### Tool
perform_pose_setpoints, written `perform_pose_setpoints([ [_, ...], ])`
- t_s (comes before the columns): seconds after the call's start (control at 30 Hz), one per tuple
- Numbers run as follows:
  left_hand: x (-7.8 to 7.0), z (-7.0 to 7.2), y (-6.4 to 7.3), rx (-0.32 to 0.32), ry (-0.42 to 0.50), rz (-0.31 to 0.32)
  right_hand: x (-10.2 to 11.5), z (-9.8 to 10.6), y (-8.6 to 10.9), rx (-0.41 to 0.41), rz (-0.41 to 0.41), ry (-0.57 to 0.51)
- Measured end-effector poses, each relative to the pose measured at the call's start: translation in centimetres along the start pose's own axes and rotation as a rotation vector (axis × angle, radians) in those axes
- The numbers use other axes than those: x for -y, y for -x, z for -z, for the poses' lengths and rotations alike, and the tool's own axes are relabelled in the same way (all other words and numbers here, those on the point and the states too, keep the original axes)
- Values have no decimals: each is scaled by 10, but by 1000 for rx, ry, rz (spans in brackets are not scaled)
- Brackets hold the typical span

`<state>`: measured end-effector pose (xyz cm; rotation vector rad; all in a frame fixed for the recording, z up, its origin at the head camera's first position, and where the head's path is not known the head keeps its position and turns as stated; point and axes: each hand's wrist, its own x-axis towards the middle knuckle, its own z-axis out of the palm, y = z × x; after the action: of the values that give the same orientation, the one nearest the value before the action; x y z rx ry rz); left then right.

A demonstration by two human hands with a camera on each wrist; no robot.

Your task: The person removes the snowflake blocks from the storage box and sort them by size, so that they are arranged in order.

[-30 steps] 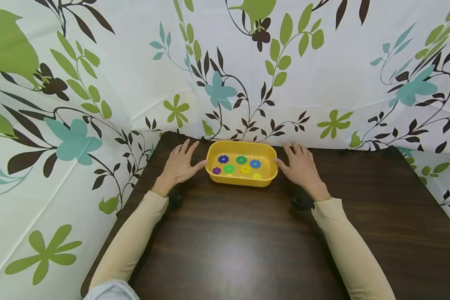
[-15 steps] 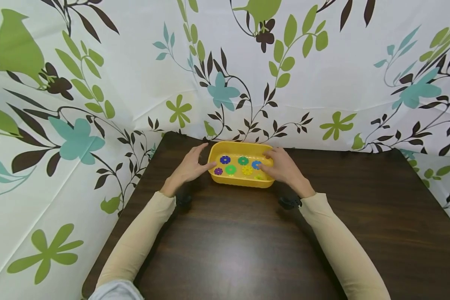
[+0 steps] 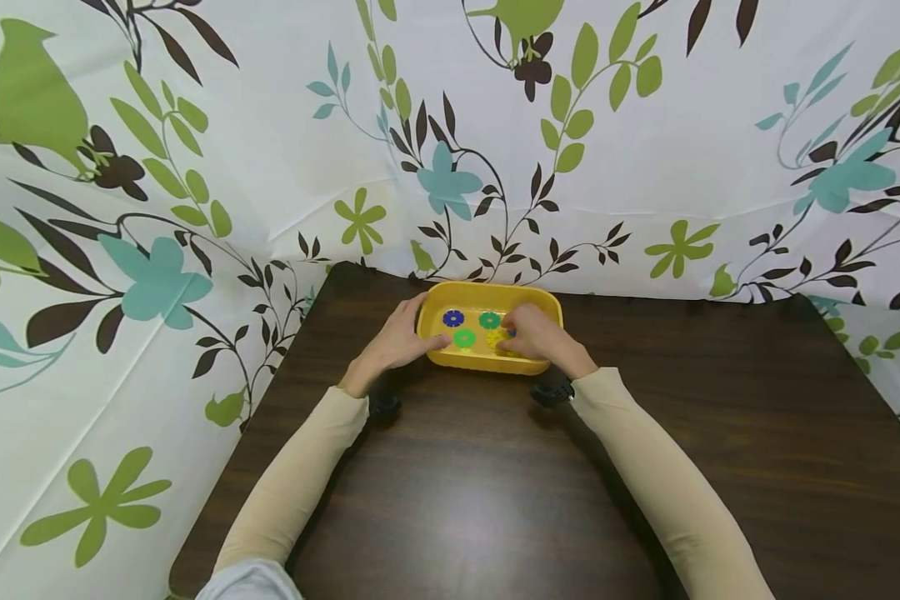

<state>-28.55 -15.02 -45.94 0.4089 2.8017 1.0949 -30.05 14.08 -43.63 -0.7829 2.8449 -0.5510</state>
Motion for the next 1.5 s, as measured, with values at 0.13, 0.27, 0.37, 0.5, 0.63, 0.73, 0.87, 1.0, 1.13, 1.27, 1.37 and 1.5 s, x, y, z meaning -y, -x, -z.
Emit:
perform_pose_setpoints([
  [0.13,-1,-3,-1,7,-6,7,1,-3,-5,17,-7,12],
  [0.27,-2,-5,-2,8,-9,13,1,-6,-9,23,17,4],
  [0.37,-2,-6,-2,10,1,13,-5,-11,-12,17,58,-6],
  [0.5,-1,-7,-2,12,19,17,-14,-19,-21,25,52,-30],
  [0.63,-1,-7,-2,7,27,15,-10,-15,-25,71,-37,-45],
  [0.73,0,-7,-1,-2,39,9,-7,-13,-27,95,-78,-41],
  [0.87,0,-9,0,-16,47,-8,-5,-13,-28,108,-102,-42],
  [1.0,0,-9,1,-26,34,-22,-6,-15,-28,88,-110,-52],
  [1.13,0,-10,1,-28,41,-20,-2,-12,-21,43,-104,-60],
  [1.27,-1,-10,2,-22,50,-14,5,-2,-8,-1,-97,-63],
  [1.37,-2,-9,2,-21,49,-18,8,6,3,-34,-85,-60],
  [1.5,-2,-10,2,-25,43,-22,5,13,17,-91,-56,-56],
])
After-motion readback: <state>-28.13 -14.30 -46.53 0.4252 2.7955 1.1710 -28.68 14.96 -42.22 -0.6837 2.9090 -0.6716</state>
